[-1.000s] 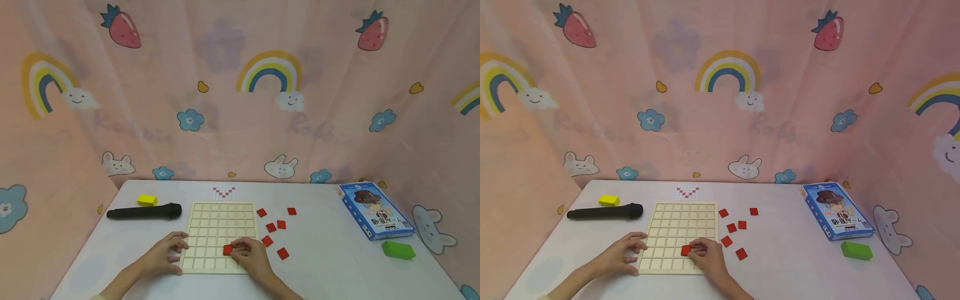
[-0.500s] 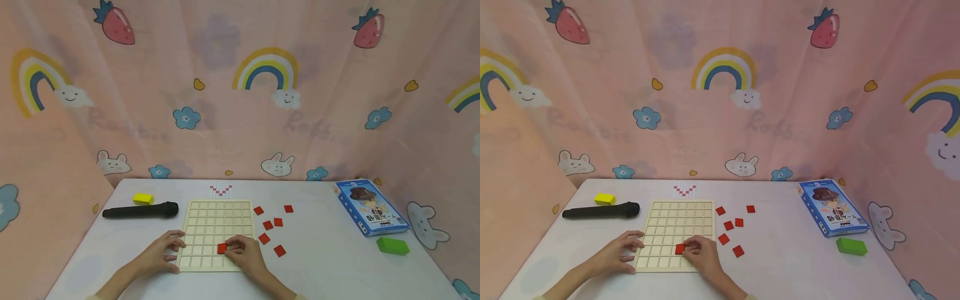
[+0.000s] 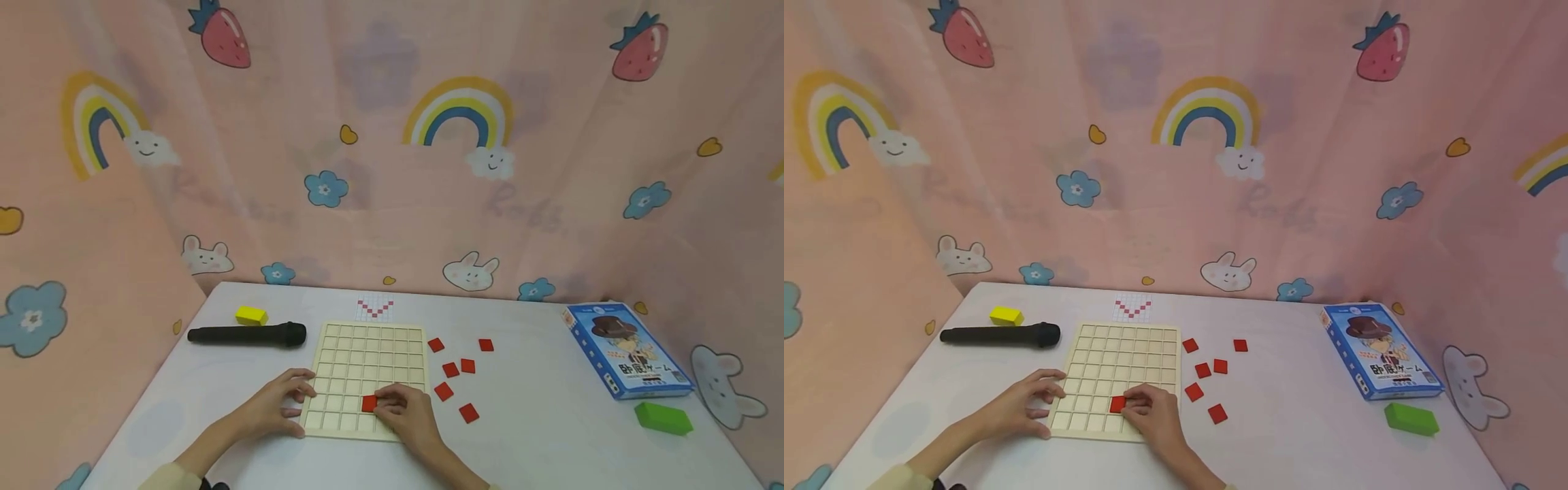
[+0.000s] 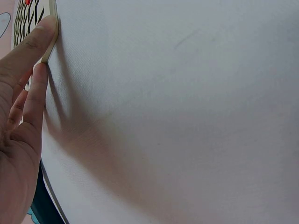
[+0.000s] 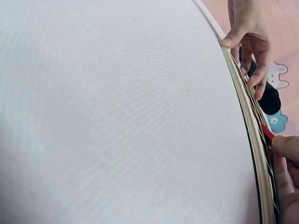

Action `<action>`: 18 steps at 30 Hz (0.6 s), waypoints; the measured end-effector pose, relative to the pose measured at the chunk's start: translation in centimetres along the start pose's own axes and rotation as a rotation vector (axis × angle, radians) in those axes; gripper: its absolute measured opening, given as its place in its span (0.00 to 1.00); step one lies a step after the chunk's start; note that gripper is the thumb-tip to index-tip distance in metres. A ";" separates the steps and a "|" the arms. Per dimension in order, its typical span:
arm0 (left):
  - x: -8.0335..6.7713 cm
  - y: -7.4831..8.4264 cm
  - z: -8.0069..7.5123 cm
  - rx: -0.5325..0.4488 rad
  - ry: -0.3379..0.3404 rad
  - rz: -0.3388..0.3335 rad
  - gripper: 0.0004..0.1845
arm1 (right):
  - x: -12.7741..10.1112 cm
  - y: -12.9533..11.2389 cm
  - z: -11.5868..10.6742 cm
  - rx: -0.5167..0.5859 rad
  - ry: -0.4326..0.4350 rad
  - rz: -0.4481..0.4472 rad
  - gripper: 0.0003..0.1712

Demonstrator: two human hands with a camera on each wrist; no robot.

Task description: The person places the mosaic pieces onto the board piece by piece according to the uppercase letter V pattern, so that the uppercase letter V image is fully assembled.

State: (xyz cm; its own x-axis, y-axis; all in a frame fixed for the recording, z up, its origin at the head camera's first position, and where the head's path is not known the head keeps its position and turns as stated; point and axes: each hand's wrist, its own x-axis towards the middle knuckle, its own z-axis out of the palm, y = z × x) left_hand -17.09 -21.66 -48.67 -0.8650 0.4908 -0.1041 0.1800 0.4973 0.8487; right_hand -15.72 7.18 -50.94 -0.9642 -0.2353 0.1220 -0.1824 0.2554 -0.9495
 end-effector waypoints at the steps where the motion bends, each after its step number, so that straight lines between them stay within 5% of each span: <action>1: 0.0 0.1 0.0 0.007 0.000 -0.004 0.29 | 0.0 0.0 0.0 -0.001 0.001 0.000 0.12; 18: -0.1 0.8 -0.1 0.015 0.008 -0.024 0.28 | 0.0 0.0 -0.2 0.005 0.002 0.022 0.14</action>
State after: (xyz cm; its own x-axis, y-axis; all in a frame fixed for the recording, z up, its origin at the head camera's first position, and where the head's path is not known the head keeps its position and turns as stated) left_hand -16.92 -21.36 -47.98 -0.8732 0.4723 -0.1203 0.1656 0.5195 0.8383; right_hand -15.73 7.41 -50.89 -0.9684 -0.2279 0.1012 -0.1597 0.2554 -0.9535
